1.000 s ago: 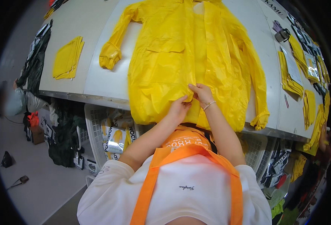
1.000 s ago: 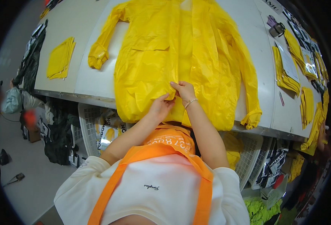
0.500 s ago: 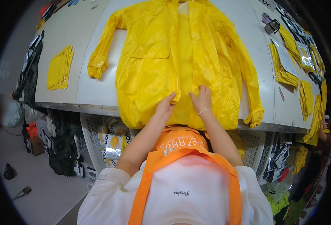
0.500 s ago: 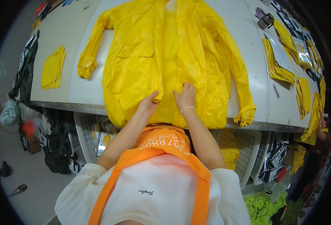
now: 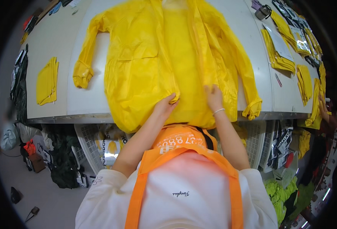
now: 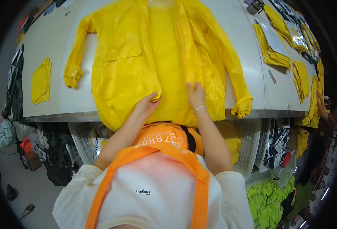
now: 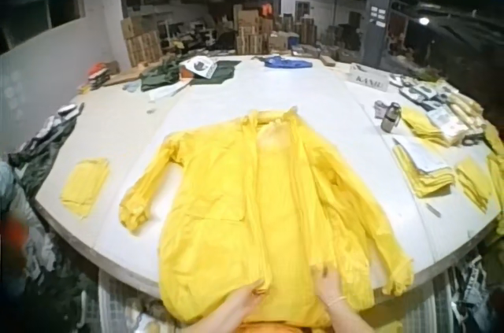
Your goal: The person lays out a yellow raincoat on a table, uses scissors to trim loose threads, then folds the garment and places it into a white basket. The process is repeated with another yellow raincoat.
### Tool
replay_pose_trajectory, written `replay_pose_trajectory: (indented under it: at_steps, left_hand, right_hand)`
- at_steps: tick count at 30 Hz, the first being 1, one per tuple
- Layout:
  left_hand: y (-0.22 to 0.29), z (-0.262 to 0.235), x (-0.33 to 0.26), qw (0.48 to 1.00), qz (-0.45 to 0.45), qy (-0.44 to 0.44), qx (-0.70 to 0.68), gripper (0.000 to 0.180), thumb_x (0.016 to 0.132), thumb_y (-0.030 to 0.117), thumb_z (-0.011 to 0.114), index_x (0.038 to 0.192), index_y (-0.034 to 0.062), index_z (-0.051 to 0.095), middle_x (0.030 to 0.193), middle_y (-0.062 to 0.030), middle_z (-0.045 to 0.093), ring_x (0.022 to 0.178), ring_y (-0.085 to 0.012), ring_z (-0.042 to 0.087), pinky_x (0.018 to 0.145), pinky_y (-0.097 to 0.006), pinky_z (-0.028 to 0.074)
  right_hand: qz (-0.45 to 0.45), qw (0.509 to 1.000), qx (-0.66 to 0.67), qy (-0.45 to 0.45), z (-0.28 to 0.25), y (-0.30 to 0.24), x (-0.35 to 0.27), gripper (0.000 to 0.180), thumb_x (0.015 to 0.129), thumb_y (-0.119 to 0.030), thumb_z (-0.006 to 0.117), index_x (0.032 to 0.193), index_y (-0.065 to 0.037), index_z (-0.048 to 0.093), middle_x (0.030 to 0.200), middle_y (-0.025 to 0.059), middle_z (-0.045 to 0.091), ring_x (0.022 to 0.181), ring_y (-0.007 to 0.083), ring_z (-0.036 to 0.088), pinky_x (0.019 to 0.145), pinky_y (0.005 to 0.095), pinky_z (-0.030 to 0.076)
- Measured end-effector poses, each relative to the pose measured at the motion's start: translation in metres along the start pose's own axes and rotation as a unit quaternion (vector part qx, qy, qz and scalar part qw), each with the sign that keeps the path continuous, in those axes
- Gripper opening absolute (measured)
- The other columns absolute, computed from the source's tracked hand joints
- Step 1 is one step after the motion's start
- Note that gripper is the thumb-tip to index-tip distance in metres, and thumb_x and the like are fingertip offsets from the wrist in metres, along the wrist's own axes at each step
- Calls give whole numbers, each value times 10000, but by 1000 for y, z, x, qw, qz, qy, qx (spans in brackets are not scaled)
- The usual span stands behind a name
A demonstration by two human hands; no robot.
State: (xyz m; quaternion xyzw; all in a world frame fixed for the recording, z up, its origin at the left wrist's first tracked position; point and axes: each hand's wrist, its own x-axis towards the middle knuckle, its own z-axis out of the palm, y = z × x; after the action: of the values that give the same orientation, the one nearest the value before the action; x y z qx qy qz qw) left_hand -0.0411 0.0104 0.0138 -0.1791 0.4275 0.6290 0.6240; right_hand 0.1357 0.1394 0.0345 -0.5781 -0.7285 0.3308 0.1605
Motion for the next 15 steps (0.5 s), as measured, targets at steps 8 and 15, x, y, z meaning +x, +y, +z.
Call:
replay_pose_trajectory:
  at_steps: [8, 15]
  left_hand:
    - [-20, 18, 18, 992, -41, -39, 108, 234, 891, 165, 590, 1070, 19, 559, 999, -90, 611, 981, -205, 571, 870, -329, 478]
    - [-26, 28, 16, 991, -19, 3, 134, 222, 907, 147, 562, 1063, -11, 552, 1005, -95, 612, 963, -205, 587, 851, -303, 500]
  right_hand:
    - [-59, 993, 61, -82, 47, -29, -53, 428, 728, -56, 671, 1119, 3, 508, 922, 148, 638, 810, 202, 629, 702, 294, 492]
    - [30, 999, 18, -36, 5, -5, -71, 284, 731, -68, 674, 981, -19, 549, 935, 159, 575, 829, 311, 577, 740, 389, 473]
